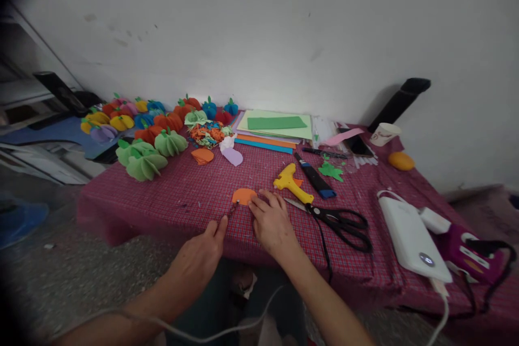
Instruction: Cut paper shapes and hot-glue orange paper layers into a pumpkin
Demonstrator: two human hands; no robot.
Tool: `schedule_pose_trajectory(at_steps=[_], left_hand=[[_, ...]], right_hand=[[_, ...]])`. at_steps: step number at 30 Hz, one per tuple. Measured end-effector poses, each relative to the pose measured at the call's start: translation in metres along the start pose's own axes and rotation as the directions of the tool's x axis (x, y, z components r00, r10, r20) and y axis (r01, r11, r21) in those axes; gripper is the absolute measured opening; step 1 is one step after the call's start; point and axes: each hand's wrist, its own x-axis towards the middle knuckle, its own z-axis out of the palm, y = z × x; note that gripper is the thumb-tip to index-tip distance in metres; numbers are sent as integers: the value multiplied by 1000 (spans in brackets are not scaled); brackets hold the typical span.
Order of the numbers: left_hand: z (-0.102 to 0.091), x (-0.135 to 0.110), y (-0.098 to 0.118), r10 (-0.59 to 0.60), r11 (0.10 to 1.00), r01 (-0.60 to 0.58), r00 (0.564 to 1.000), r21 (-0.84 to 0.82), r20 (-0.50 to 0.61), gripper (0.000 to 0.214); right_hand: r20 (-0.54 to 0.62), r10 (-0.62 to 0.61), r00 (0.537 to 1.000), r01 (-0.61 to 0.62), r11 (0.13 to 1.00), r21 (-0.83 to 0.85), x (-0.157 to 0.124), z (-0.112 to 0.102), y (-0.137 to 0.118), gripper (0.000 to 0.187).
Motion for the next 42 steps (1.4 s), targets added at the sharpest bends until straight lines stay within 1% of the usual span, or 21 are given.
schedule_pose_trajectory(at_steps=[2,5,7,9,11,12,14,15,16,19,21,24,27,31,34,38,40,42], left_hand=[[5,-5,-4,-17,1000,17,1000,15,-3,56],[10,-9,-10,-67,997,66,997,28,45,53],[11,-9,-16,-92,996,92,995,14,47,50],[6,-7,-20,-111,994,111,994,-15,14,48],[-5,-1,-21,-132,990,132,991,-40,-11,49],[-11,4,-19,-122,991,121,992,-57,-15,49],[-22,16,-11,-46,996,46,999,-71,4,49],[-26,23,-6,-39,996,41,999,-74,28,48],[-28,29,-1,-59,995,63,997,-74,54,46],[-25,42,10,-55,996,60,996,-70,66,42],[-19,45,12,-64,996,68,995,-50,75,43],[-14,43,8,-88,996,90,991,-20,104,44],[-14,36,1,-94,996,94,989,9,112,44],[-12,25,-9,-64,997,61,996,51,62,44],[-9,19,-14,-80,995,79,997,67,10,47],[-10,21,-9,-65,998,66,997,20,-36,51],[-13,26,-2,-60,998,60,998,7,-19,51],[-15,32,5,-51,999,51,998,5,29,48]], right_hand=[[-3,-4,1000,4,1000,-1,0,1,1,38],[-11,-8,1000,8,1000,-3,0,3,2,39],[-18,-9,1000,9,1000,-2,0,4,3,39],[-25,-14,1000,14,1000,2,0,5,3,39],[-29,-21,999,21,1000,2,0,5,4,38],[-27,-24,999,24,1000,2,0,5,4,38],[-21,-27,999,27,1000,0,0,5,3,36],[-18,-25,1000,25,1000,-1,0,5,3,36],[-13,-23,1000,23,1000,-2,0,4,3,36],[2,-20,1000,20,1000,1,0,3,3,38],[10,-20,1000,20,1000,7,0,3,3,39],[12,-15,1000,14,1000,15,0,2,2,38],[10,-4,1000,4,1000,19,1,2,2,38],[0,-8,1000,8,1000,27,1,2,1,40],[-2,-4,1000,4,1000,21,1,2,2,41],[-3,-12,1000,12,1000,17,0,2,2,40],[-6,-18,1000,18,1000,18,0,2,2,40],[-8,-14,1000,14,1000,16,0,3,2,40]])
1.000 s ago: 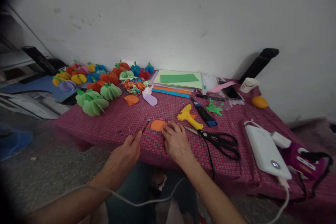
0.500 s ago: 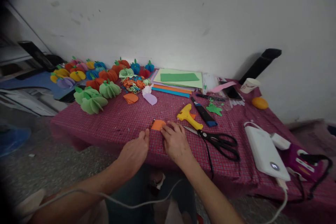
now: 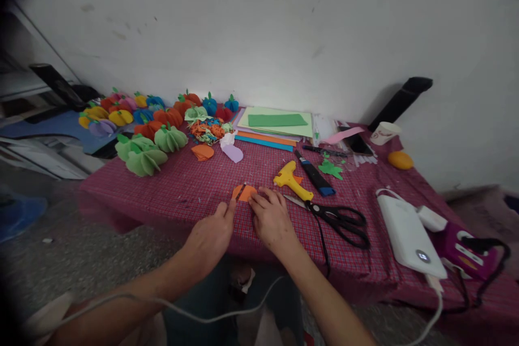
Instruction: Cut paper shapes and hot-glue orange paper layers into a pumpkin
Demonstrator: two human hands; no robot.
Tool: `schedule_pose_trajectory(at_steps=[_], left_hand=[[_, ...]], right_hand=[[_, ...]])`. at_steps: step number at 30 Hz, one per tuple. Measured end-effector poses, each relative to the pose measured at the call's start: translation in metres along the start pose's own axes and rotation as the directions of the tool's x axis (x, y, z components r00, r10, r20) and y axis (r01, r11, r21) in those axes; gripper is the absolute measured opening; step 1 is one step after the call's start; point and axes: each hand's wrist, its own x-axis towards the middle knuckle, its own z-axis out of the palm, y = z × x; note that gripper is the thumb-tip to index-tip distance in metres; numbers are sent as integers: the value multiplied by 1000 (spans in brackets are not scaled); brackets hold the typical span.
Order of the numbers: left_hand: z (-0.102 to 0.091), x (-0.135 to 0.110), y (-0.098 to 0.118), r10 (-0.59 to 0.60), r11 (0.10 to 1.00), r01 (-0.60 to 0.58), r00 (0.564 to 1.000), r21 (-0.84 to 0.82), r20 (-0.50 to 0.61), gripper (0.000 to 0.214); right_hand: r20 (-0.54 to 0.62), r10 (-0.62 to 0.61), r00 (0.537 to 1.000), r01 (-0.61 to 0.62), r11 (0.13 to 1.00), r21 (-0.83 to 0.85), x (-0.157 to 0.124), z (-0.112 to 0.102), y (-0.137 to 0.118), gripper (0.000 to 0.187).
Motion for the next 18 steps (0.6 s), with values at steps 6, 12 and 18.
schedule_pose_trajectory(at_steps=[6,12,18], left_hand=[[5,-5,-4,-21,1000,21,998,10,51,48],[12,-22,-21,-15,999,16,1000,44,-15,49],[9,-19,-13,-24,1000,25,999,15,-33,51]], right_hand=[[21,3,1000,-3,1000,-3,0,0,0,39],[9,1,1000,-1,1000,-2,0,-1,0,40],[7,-1,1000,2,1000,-11,0,0,-1,39]])
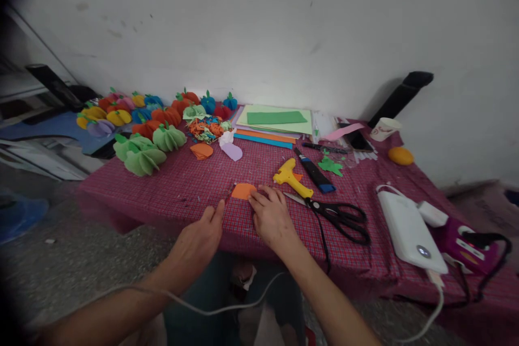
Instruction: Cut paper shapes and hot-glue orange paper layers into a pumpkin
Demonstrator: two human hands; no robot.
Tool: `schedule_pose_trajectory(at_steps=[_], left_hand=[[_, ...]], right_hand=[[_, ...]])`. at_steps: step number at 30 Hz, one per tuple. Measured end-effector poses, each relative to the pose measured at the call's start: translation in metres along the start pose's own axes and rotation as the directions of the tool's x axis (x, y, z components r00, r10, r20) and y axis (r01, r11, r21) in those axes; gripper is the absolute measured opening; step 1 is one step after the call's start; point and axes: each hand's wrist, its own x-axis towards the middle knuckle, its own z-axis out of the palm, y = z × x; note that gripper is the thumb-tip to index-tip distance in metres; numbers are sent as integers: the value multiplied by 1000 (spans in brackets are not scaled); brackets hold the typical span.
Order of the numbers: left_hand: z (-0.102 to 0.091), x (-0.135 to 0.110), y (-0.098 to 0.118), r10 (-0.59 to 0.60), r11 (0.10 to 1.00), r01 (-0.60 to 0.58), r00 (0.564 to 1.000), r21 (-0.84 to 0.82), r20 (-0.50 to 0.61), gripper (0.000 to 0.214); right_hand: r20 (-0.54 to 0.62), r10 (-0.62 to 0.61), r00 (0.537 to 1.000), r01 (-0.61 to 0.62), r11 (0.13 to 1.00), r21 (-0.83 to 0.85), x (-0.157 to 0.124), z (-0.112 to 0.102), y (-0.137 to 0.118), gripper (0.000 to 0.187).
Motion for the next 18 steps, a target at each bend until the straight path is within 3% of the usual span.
schedule_pose_trajectory(at_steps=[5,13,18], left_hand=[[-1,4,7,30,999,-31,998,8,57,50],[9,-5,-13,-45,999,45,999,31,3,50],[0,2,-1,0,1000,0,1000,-21,-23,51]], right_hand=[[18,3,1000,-3,1000,-4,0,-2,-1,41],[15,2,1000,-2,1000,20,0,0,0,40],[17,-2,1000,2,1000,2,0,0,0,39]])
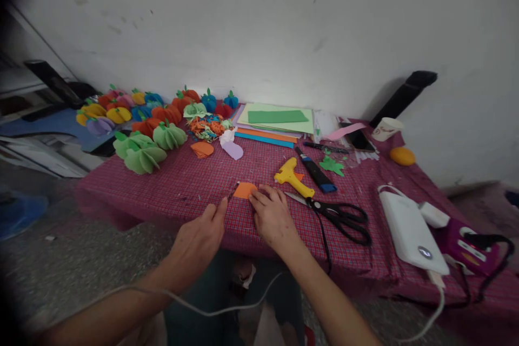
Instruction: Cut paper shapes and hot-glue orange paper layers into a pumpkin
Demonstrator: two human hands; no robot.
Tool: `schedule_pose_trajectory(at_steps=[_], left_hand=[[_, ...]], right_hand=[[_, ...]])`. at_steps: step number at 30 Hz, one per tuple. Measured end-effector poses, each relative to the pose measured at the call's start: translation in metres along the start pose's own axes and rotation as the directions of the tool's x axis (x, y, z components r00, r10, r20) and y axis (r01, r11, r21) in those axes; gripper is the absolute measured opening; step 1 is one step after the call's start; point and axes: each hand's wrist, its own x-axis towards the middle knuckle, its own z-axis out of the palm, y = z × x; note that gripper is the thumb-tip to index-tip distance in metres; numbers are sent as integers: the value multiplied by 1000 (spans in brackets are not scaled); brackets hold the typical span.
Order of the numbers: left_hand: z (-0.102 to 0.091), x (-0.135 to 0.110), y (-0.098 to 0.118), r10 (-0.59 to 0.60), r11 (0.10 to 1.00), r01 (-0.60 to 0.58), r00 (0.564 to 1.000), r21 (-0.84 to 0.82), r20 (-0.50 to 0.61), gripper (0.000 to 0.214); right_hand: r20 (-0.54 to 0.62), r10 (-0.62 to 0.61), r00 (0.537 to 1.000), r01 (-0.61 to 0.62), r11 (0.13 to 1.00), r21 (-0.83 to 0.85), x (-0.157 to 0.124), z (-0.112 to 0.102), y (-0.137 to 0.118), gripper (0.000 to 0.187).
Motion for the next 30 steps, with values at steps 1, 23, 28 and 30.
schedule_pose_trajectory(at_steps=[1,23,28,30], left_hand=[[-1,2,4,10,1000,-10,1000,-3,11,50],[-13,10,-3,-41,999,39,996,-27,-73,46],[-13,33,18,-15,999,13,998,-45,-55,49],[-9,37,23,5,999,-7,999,-45,-47,47]], right_hand=[[2,-1,1000,1,1000,0,0,0,0,39],[-4,-6,1000,6,1000,13,0,2,1,38],[1,-6,1000,6,1000,6,0,2,1,38],[2,-9,1000,9,1000,12,0,2,2,38]])
